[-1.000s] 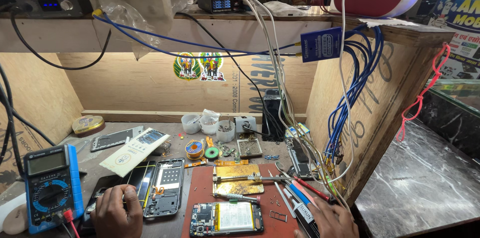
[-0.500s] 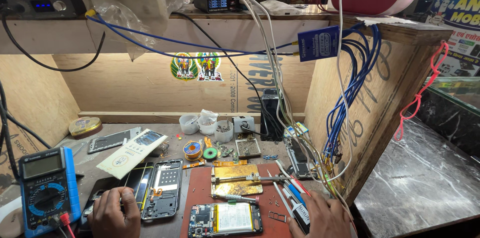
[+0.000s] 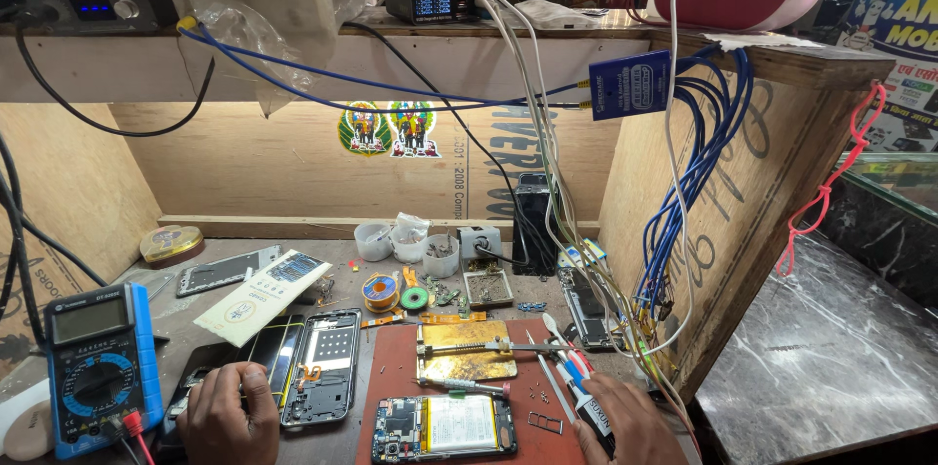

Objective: The person repairs a smartphone at a workbench. They handle the opened phone, lift and reposition the frame and battery, manipulate small internal components with tweezers, and use a screwdriver on parts while other phone housings and a multimeter sit on the bench.

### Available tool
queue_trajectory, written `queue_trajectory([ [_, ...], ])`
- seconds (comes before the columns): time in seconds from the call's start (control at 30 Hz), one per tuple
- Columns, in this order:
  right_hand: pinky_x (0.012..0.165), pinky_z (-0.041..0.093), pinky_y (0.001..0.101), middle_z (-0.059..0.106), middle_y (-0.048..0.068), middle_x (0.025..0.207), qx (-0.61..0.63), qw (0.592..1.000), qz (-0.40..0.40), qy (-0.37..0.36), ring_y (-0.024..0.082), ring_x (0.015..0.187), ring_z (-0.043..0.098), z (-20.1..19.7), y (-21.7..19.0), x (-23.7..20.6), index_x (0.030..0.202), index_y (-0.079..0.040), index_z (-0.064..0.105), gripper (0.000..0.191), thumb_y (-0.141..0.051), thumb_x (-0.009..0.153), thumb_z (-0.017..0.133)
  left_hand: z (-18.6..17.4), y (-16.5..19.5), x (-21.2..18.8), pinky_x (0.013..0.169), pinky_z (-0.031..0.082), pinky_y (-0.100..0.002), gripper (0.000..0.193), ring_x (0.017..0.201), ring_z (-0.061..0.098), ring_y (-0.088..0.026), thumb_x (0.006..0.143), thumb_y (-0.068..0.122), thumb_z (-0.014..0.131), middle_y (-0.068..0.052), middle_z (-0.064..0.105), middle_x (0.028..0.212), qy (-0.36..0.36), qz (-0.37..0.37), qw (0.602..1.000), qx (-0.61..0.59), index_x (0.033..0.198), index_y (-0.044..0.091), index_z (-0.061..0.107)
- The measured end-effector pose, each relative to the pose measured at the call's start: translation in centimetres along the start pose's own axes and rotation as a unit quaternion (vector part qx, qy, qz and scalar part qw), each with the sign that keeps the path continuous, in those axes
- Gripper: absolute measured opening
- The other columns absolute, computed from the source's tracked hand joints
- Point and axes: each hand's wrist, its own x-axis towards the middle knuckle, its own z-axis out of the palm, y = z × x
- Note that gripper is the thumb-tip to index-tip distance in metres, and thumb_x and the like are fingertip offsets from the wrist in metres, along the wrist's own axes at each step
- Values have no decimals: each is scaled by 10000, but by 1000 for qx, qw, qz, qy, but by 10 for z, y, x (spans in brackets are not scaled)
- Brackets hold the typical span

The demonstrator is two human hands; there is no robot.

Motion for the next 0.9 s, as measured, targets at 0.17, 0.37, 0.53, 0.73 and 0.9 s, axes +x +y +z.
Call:
queue_trajectory([
  [0.17, 1094, 411, 472, 649, 121, 1372, 49, 996, -59, 37, 300, 1265, 594, -9, -8, -3, 1351, -101, 641, 545, -212, 827, 740, -2, 0, 0, 909, 504, -482, 312, 965, 678, -278, 1063, 335, 503, -62, 702, 931, -9, -11, 1000, -8, 949, 131, 711],
  [0.37, 1019, 510, 436, 679, 73, 1261, 41, 995, -45, 83, 290, 1211, 636, -12, -16, -3, 1170, -192, 722, 366, -111, 814, 697, -5, 2, -1, 921, 498, -488, 304, 986, 674, -290, 1072, 330, 494, -68, 694, 932, -4, -1, 1000, -5, 968, 132, 699],
  [0.53, 997, 491, 439, 649, 76, 1310, 13, 997, 11, 73, 277, 1171, 625, -28, -26, 2, 1190, -200, 719, 429, -205, 763, 752, -9, 4, -1, 902, 486, -501, 305, 988, 671, -290, 1055, 339, 494, -56, 693, 915, -8, 3, 1000, -1, 928, 141, 687],
  [0.73, 936, 560, 426, 669, 54, 1228, -23, 996, 88, 23, 291, 1096, 696, -54, -39, 13, 1272, -176, 628, 448, -254, 838, 714, -10, 3, 1, 885, 494, -495, 310, 972, 676, -281, 1055, 338, 486, -45, 702, 910, -7, 5, 1000, -9, 916, 140, 680],
  [0.9, 833, 593, 450, 711, 62, 1137, -28, 995, 47, 86, 322, 954, 731, -60, -49, 15, 1158, -133, 674, 405, -259, 779, 737, -8, 2, 0, 887, 502, -483, 321, 942, 679, -276, 1065, 332, 481, -38, 705, 893, -3, 8, 1000, -6, 901, 142, 681],
])
